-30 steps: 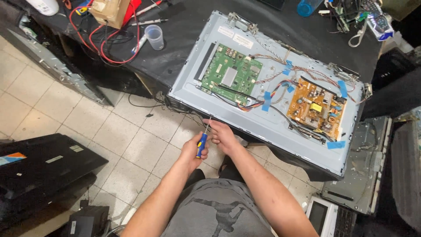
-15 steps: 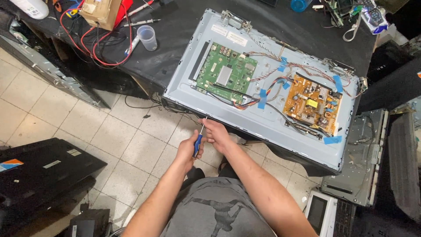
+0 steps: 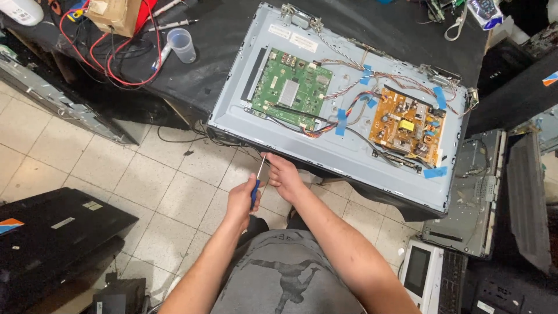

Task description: Disassembling a TV by unscrewing the frame and removing the LCD panel

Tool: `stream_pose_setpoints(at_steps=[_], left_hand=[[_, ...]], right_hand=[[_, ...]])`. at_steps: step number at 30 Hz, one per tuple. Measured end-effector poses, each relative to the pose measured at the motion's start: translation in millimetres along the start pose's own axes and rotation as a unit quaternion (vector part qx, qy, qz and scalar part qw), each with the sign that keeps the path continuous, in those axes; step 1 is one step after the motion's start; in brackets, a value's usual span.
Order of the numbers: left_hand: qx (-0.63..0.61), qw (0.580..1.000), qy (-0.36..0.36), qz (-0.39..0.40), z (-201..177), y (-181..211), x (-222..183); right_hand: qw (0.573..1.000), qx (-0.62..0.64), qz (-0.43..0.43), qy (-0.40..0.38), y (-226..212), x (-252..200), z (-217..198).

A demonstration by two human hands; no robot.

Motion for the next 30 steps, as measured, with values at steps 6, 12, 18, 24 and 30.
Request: stream_pose_setpoints(at_steps=[6, 12, 18, 24, 30], left_hand=[[-0.001, 1.0, 0.004, 0.018, 12.5, 1.4, 16.0], [-0.018, 1.0, 0.015, 0.017, 12.9, -4.0, 20.4], [-0.021, 1.0, 0.014, -0.001, 15.4, 1.6, 14.4], [-0.014, 1.0, 0.018, 0.007, 12.7, -7.0, 26.0], [-0.053, 0.998, -0.016, -0.012, 19.8, -4.9, 20.7]], right_hand=[[0.999, -0.032, -0.026, 0.018, -1.8, 10.3, -5.5], [1.0, -0.016, -0.021, 0.009, -5.2, 7.3, -2.2], [1.0, -0.006, -0.019, 0.0, -3.9, 11.4, -4.6], [1.0, -0.008, -0.018, 0.011, -3.3, 13.2, -6.4], [1.0, -0.008, -0.01, 0.005, -1.9, 15.9, -9.3]])
Point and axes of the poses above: each hand's wrist, its own x-axis towards the middle knuckle, its own z-axis out of the palm, y = z × x, the point moved 4 cm from there along x, towards the middle knuckle, and after that the axes turned 2 degrees about y, right-handed, at the moved point
